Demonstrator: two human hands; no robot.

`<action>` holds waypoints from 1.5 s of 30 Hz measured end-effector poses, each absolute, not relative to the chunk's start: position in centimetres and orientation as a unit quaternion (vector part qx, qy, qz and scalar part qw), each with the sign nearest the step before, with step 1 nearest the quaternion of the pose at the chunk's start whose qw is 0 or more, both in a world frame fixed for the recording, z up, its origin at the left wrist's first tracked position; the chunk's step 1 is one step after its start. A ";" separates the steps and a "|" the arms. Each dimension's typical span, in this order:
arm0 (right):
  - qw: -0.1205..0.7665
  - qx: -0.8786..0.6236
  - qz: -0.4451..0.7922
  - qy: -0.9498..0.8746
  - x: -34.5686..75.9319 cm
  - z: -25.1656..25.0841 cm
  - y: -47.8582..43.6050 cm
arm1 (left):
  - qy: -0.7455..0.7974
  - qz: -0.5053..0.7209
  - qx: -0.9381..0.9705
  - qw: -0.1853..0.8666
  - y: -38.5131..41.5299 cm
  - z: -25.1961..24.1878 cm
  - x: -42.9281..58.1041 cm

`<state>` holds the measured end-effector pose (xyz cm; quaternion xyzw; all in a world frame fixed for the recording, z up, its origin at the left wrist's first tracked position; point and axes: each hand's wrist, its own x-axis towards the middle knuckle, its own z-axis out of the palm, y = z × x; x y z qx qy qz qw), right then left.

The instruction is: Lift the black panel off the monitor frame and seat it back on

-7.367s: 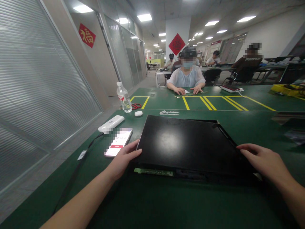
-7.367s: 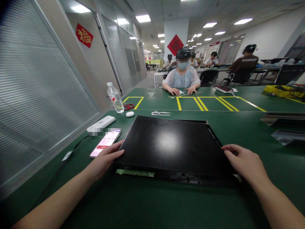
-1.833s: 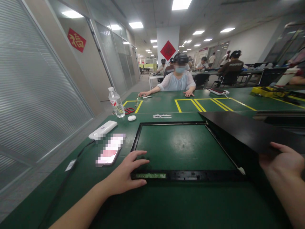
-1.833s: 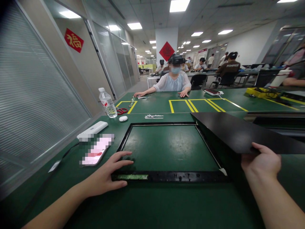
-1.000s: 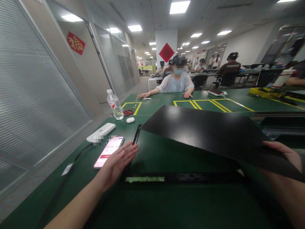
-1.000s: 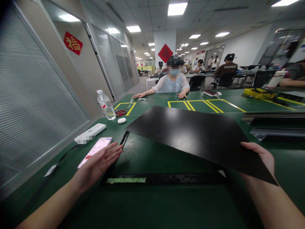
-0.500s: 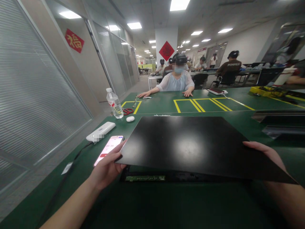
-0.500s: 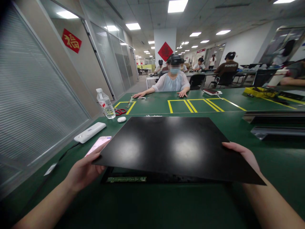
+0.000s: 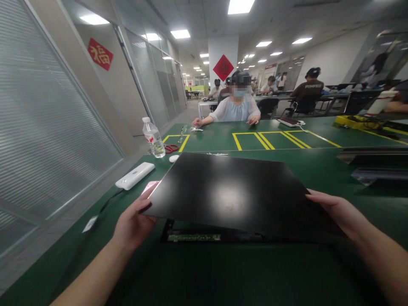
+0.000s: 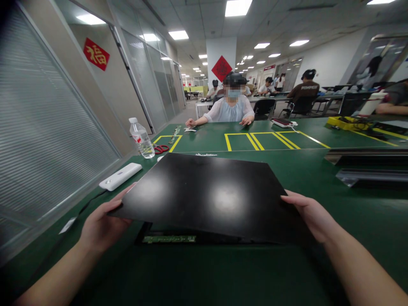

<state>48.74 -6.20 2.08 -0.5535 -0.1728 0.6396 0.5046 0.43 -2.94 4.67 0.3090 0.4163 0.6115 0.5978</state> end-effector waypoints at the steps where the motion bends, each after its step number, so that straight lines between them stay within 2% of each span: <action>1: 0.507 -0.549 0.638 -0.184 48.5 2.3 -6.3 | 0.418 0.613 0.308 0.596 -2.9 4.6 0.4; 12: 0.558 -0.567 0.568 -0.212 49.2 1.1 -4.9 | 0.434 0.629 0.295 0.574 -2.9 4.4 0.1; 26: 0.502 -0.642 0.470 -0.338 51.1 -1.2 -4.4 | 0.413 0.601 0.385 0.566 -3.1 4.3 0.7; 39: 0.526 -0.692 0.409 -0.278 50.2 -0.6 -4.2 | 0.424 0.539 0.396 0.611 -3.1 2.5 0.9; 45: 0.513 -0.706 0.380 -0.305 51.0 -1.2 -4.0 | 0.428 0.521 0.392 0.625 -2.9 1.5 0.4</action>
